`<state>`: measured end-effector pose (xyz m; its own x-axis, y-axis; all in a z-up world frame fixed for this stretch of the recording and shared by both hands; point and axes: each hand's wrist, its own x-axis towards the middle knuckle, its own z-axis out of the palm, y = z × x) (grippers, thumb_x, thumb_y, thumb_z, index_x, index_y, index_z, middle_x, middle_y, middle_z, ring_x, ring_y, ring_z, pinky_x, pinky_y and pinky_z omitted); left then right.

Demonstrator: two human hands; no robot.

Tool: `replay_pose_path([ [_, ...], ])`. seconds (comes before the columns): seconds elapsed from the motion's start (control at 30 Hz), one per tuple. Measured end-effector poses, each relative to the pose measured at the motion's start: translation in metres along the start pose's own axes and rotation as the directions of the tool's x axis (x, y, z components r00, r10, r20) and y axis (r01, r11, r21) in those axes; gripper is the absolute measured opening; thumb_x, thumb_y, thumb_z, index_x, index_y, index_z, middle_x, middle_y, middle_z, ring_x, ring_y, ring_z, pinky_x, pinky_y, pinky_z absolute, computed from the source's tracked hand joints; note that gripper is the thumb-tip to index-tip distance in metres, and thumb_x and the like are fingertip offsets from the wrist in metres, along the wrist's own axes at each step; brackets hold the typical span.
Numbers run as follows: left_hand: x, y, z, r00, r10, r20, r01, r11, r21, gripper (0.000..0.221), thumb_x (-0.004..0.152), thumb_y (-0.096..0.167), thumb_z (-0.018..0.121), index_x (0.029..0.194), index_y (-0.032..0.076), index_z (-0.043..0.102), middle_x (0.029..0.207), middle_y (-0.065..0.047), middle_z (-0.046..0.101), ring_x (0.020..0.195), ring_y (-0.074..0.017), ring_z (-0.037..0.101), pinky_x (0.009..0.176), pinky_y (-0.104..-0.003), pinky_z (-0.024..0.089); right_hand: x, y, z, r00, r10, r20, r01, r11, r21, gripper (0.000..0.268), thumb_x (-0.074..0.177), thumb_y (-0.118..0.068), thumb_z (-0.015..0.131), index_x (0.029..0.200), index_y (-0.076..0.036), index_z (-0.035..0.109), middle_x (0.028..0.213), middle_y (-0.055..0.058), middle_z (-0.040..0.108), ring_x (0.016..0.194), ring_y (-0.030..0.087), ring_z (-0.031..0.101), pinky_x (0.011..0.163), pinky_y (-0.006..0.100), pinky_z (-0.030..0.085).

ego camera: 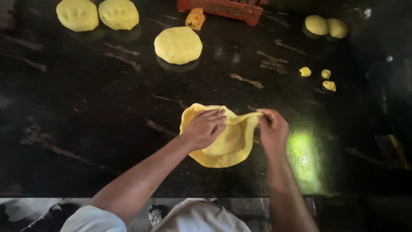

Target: Flattening and shaping balls of yellow dough on a dark countertop.

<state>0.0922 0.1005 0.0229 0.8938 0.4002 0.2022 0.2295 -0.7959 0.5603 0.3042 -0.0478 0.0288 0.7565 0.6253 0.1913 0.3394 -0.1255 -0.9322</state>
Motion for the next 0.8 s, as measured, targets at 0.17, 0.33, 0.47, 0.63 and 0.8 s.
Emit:
replay_pose_path([
  [0.17, -0.001, -0.004, -0.006, 0.997, 0.029, -0.079, -0.044, 0.978, -0.205, 0.054, 0.110, 0.046, 0.031, 0.145, 0.012, 0.057, 0.164, -0.005, 0.044, 0.151, -0.0204, 0.039, 0.128, -0.040, 0.028, -0.068, -0.034, 0.063, 0.920, -0.294, 0.259, 0.392, 0.706, -0.590, 0.030, 0.084, 0.001, 0.071, 0.112, -0.008, 0.075, 0.105, 0.012, 0.077, 0.094, 0.025, 0.072, 0.081, 0.036, 0.059],
  [0.33, -0.005, -0.010, -0.010, 0.992, 0.069, 0.101, -0.063, 0.996, -0.070, 0.052, 0.106, 0.042, 0.029, 0.141, 0.021, 0.061, 0.158, 0.004, 0.049, 0.151, -0.0215, 0.031, 0.124, -0.049, 0.013, -0.071, -0.019, 0.028, 0.984, -0.070, 0.164, 0.129, 0.915, -0.382, 0.041, 0.086, 0.001, 0.060, 0.121, -0.012, 0.077, 0.118, 0.008, 0.080, 0.109, 0.018, 0.077, 0.095, 0.034, 0.062],
  [0.47, -0.002, -0.020, -0.003, 0.989, 0.138, 0.055, -0.136, 0.990, -0.029, 0.054, 0.109, 0.046, 0.031, 0.146, 0.017, 0.058, 0.159, -0.001, 0.047, 0.153, -0.0213, 0.033, 0.124, -0.046, 0.021, -0.083, -0.006, 0.004, 0.991, -0.112, 0.079, 0.134, 0.904, -0.406, 0.035, 0.088, -0.008, 0.070, 0.123, -0.002, 0.068, 0.119, 0.015, 0.074, 0.106, 0.026, 0.072, 0.090, 0.035, 0.059],
  [0.63, -0.006, -0.020, 0.000, 0.988, 0.148, 0.050, -0.144, 0.987, -0.064, 0.055, 0.106, 0.047, 0.033, 0.144, 0.018, 0.059, 0.159, -0.001, 0.048, 0.153, -0.0209, 0.034, 0.123, -0.047, 0.020, -0.091, 0.035, 0.014, 0.917, -0.376, 0.131, 0.378, 0.720, -0.581, 0.033, 0.085, -0.004, 0.073, 0.117, -0.001, 0.071, 0.105, 0.019, 0.074, 0.096, 0.034, 0.070, 0.081, 0.039, 0.056],
  [0.8, -0.007, -0.022, 0.004, 0.981, 0.183, 0.067, -0.180, 0.982, -0.049, 0.056, 0.106, 0.047, 0.031, 0.146, 0.017, 0.057, 0.160, -0.001, 0.046, 0.153, -0.0224, 0.032, 0.123, -0.047, 0.019, -0.060, -0.007, 0.016, 0.970, -0.210, -0.126, 0.197, 0.975, -0.107, 0.020, 0.097, -0.004, 0.065, 0.116, -0.002, 0.073, 0.102, 0.013, 0.075, 0.085, 0.019, 0.071, 0.075, 0.033, 0.057],
])
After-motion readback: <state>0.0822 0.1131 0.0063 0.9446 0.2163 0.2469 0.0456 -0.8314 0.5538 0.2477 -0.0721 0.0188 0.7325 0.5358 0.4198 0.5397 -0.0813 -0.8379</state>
